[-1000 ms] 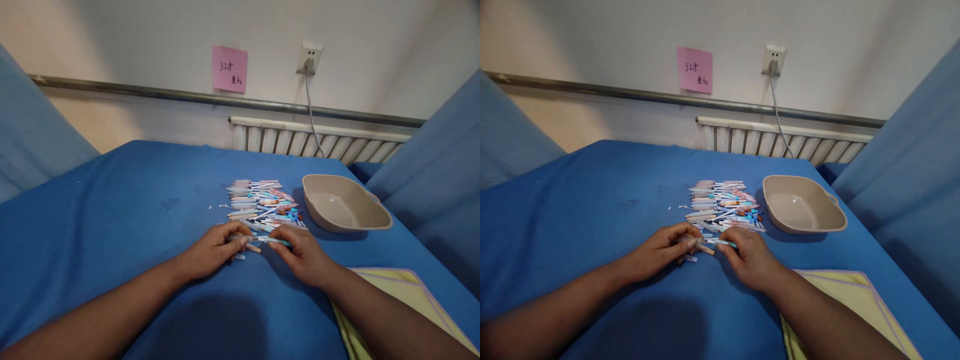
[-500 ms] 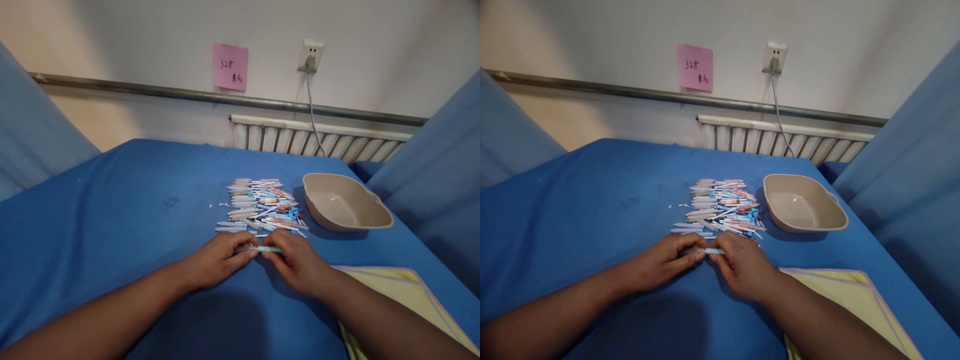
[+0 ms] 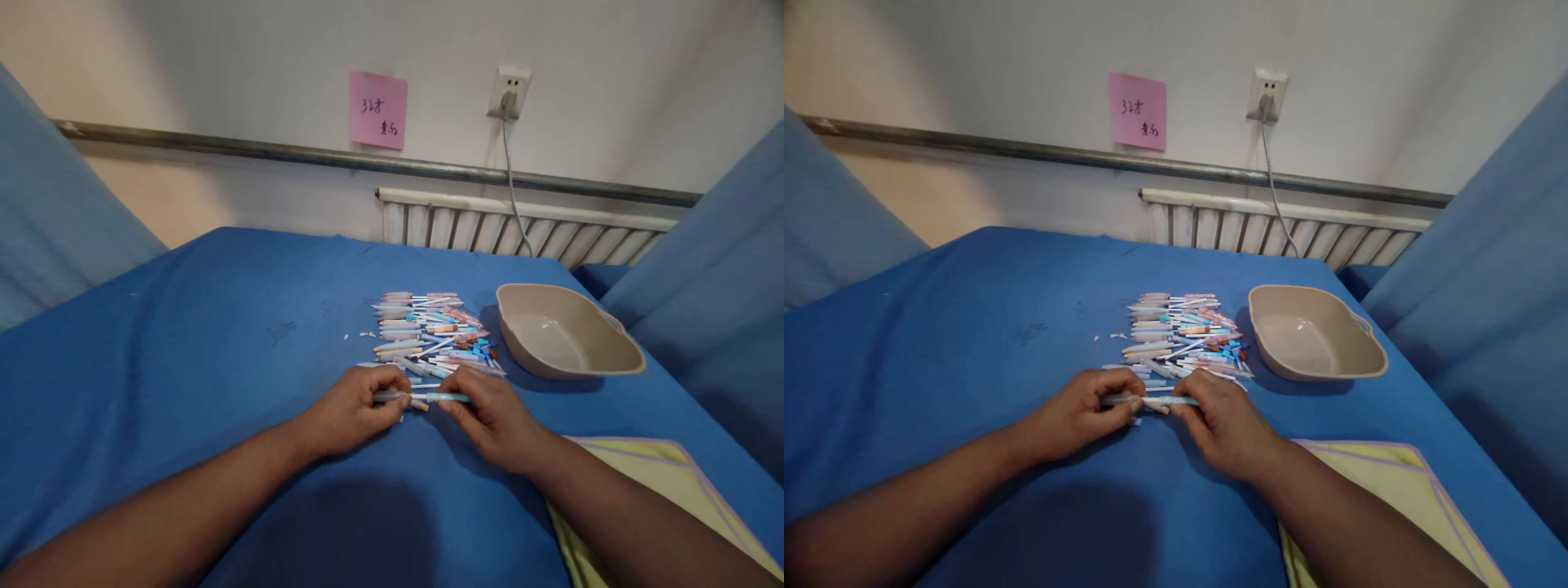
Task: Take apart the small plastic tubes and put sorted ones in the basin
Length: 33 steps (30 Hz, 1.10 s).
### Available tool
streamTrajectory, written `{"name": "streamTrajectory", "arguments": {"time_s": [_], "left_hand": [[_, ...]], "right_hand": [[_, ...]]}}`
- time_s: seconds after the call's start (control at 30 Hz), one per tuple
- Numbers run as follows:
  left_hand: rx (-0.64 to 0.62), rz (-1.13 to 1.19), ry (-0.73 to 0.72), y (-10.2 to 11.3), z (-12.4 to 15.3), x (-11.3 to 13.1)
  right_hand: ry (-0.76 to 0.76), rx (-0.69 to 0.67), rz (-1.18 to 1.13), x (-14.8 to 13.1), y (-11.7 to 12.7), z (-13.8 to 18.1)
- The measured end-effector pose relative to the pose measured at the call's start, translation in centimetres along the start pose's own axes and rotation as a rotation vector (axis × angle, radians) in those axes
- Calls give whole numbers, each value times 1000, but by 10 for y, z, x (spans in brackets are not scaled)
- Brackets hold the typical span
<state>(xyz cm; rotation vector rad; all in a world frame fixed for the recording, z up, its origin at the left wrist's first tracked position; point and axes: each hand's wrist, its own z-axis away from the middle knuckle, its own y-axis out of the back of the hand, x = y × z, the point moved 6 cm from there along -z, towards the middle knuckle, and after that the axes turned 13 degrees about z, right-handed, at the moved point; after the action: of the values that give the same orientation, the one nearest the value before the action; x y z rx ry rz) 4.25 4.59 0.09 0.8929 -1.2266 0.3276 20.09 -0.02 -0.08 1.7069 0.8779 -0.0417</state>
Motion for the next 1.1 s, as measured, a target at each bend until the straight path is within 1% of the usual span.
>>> {"name": "streamTrajectory", "arguments": {"time_s": [0.07,0.17,0.27,0.37,0.5,0.57,0.6,0.63,0.7,0.77,0.8,0.87,0.93,1.1], "left_hand": [[27,20,-5,6,-1,-3],[80,8,-19,16,-2,-7],[123,-20,-33,24,-2,-7],[117,-43,-41,29,-2,-4],[215,-70,-82,41,1,6],[235,-32,-107,38,2,9],[219,-6,-116,32,2,10],[186,16,-130,24,2,11],[110,14,-161,7,3,13],[62,0,-193,-7,5,15],[56,-6,-199,-11,7,15],[67,-8,-198,-14,10,15],[86,-8,-185,-13,11,16],[47,-57,-118,-9,9,14]], "right_hand": [[-35,25,11,6,3,-1],[-126,47,29,19,5,-2],[-186,2,58,30,3,-2],[-220,-24,83,37,1,-2],[-283,-51,123,41,-4,-1],[-264,-25,136,36,-5,-2],[-258,13,96,33,-4,-2],[-257,59,15,29,-2,-2],[-280,130,-230,23,-1,-1],[-277,130,-412,15,-1,-1],[-266,117,-442,11,-1,-1],[-243,102,-422,6,0,0],[-229,118,-378,4,3,0],[-176,156,-291,4,8,2]]}}
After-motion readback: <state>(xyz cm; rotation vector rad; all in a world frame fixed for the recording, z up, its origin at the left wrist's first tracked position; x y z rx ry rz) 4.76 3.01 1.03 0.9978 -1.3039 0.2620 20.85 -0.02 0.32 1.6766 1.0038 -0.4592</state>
